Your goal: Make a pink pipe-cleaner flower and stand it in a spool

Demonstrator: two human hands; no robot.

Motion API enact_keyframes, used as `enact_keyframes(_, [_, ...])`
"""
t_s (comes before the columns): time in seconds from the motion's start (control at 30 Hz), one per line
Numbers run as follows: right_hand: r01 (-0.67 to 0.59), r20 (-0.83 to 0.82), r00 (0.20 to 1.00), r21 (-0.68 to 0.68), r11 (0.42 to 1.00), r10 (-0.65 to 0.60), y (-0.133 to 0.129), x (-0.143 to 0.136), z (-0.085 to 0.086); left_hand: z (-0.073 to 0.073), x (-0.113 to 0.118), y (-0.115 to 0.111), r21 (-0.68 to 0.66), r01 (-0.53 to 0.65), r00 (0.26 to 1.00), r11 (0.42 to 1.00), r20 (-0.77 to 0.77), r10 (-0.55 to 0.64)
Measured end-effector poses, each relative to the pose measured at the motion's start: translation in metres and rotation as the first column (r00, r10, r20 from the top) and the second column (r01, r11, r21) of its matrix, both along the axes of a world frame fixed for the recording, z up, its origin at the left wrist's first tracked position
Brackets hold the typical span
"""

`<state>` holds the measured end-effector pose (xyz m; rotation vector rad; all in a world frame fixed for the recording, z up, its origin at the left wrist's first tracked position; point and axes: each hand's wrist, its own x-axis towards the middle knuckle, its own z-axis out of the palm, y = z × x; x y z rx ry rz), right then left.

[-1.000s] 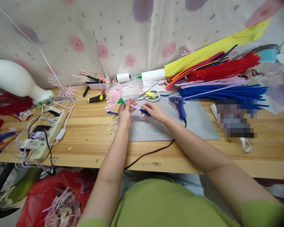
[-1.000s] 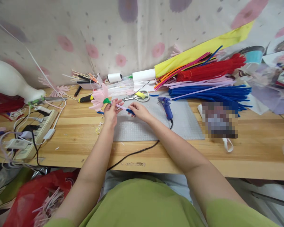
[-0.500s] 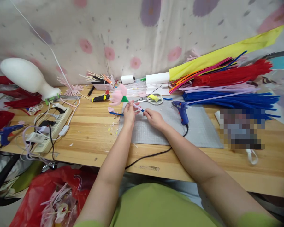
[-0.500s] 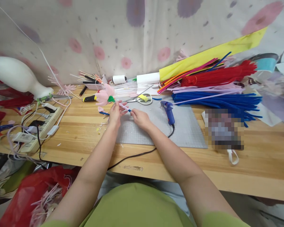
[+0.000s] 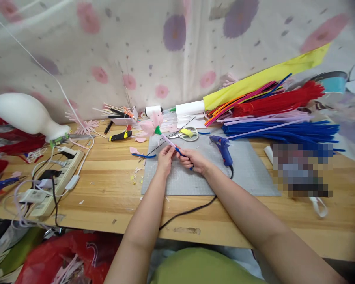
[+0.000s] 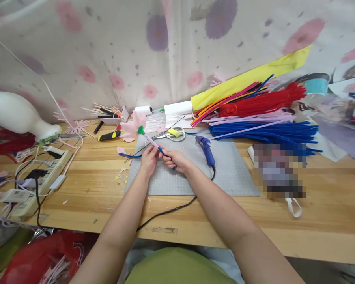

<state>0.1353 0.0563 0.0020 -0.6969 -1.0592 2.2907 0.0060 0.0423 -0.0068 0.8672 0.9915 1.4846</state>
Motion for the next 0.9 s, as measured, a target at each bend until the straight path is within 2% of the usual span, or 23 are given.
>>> enact_keyframes(0.07, [0.042,0.033,0.999,0.047,0.998,-0.044,0.000,-0.007,-0.001,-0.001,0.000,0.002,-0.013,-0.050,0.998,0.999,-0.026,0.050])
enact_keyframes(0.2, [0.196,0.152,0.962,0.202,0.960,-0.229,-0.001,-0.022,-0.006,-0.002,0.000,0.003,0.002,-0.200,0.966,0.980,-0.164,0.198])
enact_keyframes(0.3, [0.191,0.212,0.949,0.195,0.962,-0.232,0.000,-0.027,-0.006,-0.003,0.000,0.004,0.007,-0.233,0.941,0.972,-0.250,0.228])
enact_keyframes(0.5, [0.168,0.202,0.959,0.165,0.972,-0.200,0.004,-0.024,-0.006,-0.004,-0.002,0.004,-0.038,-0.202,0.954,0.979,-0.232,0.188])
enact_keyframes(0.63, [0.194,0.205,0.948,0.232,0.953,-0.242,0.004,-0.025,-0.011,0.000,-0.005,0.005,-0.116,-0.176,0.971,0.977,-0.184,0.153])
enact_keyframes(0.7, [0.226,0.211,0.928,0.336,0.914,-0.307,0.002,-0.027,-0.013,0.004,-0.009,0.006,-0.185,-0.137,0.984,0.973,-0.136,0.112])
enact_keyframes(0.8, [0.291,0.199,0.876,0.509,0.810,-0.440,0.000,-0.028,-0.016,0.010,-0.020,0.007,-0.276,-0.025,0.999,0.961,-0.044,0.014])
enact_keyframes(0.83, [0.334,0.189,0.850,0.529,0.780,-0.492,0.001,-0.027,-0.016,0.012,-0.024,0.006,-0.290,0.016,0.999,0.957,-0.024,-0.024])
enact_keyframes(0.9, [0.439,0.176,0.803,0.474,0.764,-0.570,0.003,-0.023,-0.016,0.015,-0.030,0.005,-0.299,0.106,0.993,0.948,-0.017,-0.117])
